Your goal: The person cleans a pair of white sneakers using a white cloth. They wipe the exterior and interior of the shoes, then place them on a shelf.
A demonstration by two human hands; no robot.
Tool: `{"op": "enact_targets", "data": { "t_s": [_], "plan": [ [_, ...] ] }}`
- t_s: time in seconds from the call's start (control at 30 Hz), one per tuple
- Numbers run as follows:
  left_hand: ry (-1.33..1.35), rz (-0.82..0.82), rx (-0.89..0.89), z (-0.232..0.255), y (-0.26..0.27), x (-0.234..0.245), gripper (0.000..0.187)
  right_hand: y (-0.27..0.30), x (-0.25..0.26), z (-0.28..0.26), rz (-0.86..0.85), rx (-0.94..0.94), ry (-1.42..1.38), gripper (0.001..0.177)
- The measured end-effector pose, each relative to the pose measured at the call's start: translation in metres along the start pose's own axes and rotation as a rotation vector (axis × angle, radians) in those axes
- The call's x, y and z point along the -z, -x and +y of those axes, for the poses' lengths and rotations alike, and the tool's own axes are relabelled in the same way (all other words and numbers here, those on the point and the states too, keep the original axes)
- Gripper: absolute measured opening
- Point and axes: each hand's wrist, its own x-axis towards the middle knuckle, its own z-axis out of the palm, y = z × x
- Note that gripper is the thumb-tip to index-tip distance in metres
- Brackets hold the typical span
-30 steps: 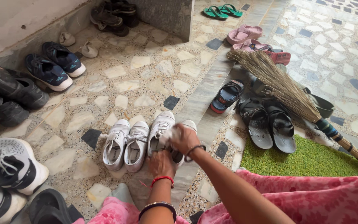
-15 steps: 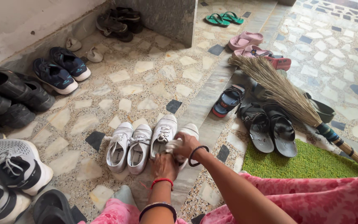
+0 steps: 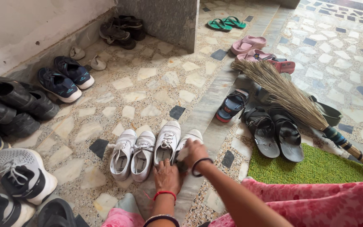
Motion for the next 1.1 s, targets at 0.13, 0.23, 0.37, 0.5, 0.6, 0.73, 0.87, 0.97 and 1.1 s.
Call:
{"op": "enact_targets", "data": {
  "t_s": [0.13,0.23,0.37,0.5,0.6,0.73,0.87,0.97,1.1],
  "plan": [
    [0.045,0.015,0.062,0.011,-0.002,0.006,0.050,-0.003,0.002,-0.018,-0.118,0.122,-0.186,0.058],
    [-0.078,-0.038,0.053,0.013,0.003,0.014,0.062,-0.028,0.032,-0.023,-0.008,-0.071,-0.570,0.069],
    [-0.023,-0.043,0.038,0.009,0.007,0.012,0.053,-0.040,0.052,-0.004,0.285,-0.156,-0.437,0.056],
    [0.064,0.042,0.015,0.002,0.001,-0.002,0.051,-0.011,0.030,0.014,0.097,-0.146,0.003,0.063],
    [0.069,0.005,0.059,0.004,-0.008,-0.010,0.054,0.010,0.005,0.002,-0.020,-0.143,-0.060,0.058],
    [0.078,0.025,0.094,0.011,-0.008,-0.008,0.049,0.000,0.011,-0.022,-0.089,0.097,-0.189,0.055],
    [-0.017,-0.002,0.064,0.011,-0.001,-0.001,0.055,-0.033,0.038,-0.032,0.036,-0.057,-0.500,0.054],
    [0.029,0.001,0.045,0.005,0.000,-0.005,0.051,-0.037,0.047,-0.019,0.342,-0.003,-0.313,0.046],
    [0.098,0.146,-0.031,-0.006,-0.006,-0.022,0.051,0.001,0.030,-0.002,0.097,-0.092,-0.044,0.059]
  ]
}}
